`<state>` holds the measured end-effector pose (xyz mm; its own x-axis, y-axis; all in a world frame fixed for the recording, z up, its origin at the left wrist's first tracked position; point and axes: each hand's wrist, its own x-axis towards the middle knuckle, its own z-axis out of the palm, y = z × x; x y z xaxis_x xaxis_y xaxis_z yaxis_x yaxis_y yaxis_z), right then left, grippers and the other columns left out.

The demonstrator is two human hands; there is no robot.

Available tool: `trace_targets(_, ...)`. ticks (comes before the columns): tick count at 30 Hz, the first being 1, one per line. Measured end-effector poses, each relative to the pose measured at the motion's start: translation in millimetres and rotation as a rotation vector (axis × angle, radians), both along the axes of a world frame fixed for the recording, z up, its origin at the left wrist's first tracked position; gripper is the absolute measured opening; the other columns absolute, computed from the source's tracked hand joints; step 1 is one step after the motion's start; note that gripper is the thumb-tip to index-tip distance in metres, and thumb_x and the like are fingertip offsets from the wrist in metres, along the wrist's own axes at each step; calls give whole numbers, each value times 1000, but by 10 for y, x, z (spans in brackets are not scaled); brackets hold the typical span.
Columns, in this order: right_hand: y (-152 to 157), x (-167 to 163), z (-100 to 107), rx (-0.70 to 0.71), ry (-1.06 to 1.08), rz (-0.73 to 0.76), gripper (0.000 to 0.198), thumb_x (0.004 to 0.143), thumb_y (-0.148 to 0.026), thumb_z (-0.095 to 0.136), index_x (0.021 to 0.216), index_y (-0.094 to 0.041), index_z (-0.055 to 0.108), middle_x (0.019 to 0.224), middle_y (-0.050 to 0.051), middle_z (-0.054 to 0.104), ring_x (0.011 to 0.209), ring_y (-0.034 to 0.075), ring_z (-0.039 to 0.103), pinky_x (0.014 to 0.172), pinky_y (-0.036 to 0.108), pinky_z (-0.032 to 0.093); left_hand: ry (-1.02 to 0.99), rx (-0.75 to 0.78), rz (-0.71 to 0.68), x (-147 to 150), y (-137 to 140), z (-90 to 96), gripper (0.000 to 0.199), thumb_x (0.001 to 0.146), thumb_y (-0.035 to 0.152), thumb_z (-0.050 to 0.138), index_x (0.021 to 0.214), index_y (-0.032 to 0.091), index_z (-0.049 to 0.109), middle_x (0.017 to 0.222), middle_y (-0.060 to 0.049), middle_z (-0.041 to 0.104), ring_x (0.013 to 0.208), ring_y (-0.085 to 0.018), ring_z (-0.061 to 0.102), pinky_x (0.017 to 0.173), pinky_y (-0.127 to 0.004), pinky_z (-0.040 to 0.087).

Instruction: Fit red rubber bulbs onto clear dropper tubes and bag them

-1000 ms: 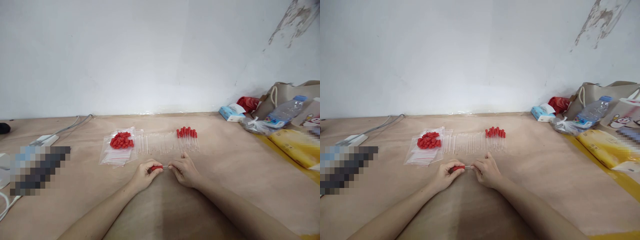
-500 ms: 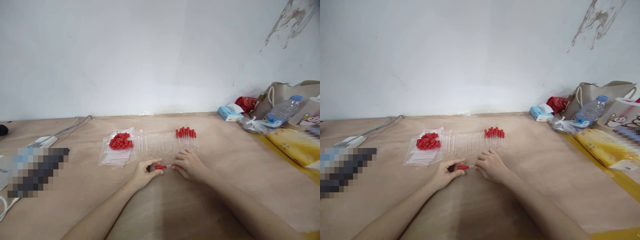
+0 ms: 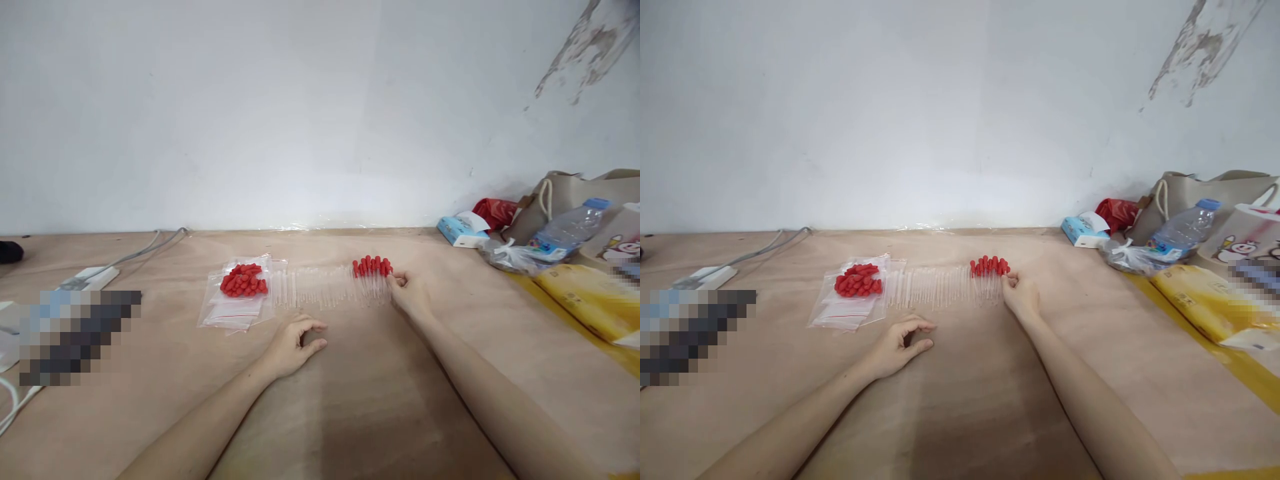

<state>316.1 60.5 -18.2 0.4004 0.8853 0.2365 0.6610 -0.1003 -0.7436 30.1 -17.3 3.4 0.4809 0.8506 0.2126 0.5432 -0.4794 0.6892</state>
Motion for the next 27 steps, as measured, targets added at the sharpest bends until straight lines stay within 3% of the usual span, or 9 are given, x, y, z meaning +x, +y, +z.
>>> trace_targets(11,-124,-82,42,65,-69,14,30,71,-34,46,89,-16,62,77,6,63,71,18,56,63,28,38,10,2,-15,-7,2,-17,23,77,26,56,99,21,62,91,-6,61,85,-19,53,79,-33,41)
trace_targets(18,-299,-426,168,169,-419,227,19,75,-28,45,70,-20,61,65,2,60,64,17,54,70,32,31,-7,11,-21,-1,-9,12,22,77,25,57,98,21,63,92,-6,61,87,-19,53,80,-33,40)
trace_targets(23,-182,-650,217,109,-507,297,15,73,-24,50,63,-20,61,64,5,61,68,22,54,71,38,29,-1,25,-28,-1,-8,1,23,77,28,57,98,21,63,91,-6,61,87,-19,53,81,-33,40)
trace_targets(27,3,-773,183,19,-524,214,14,70,-21,55,56,-19,59,56,8,58,67,26,55,72,45,28,22,56,-29,-4,-3,-28,22,77,28,56,97,21,63,90,-5,61,85,-19,53,80,-33,40)
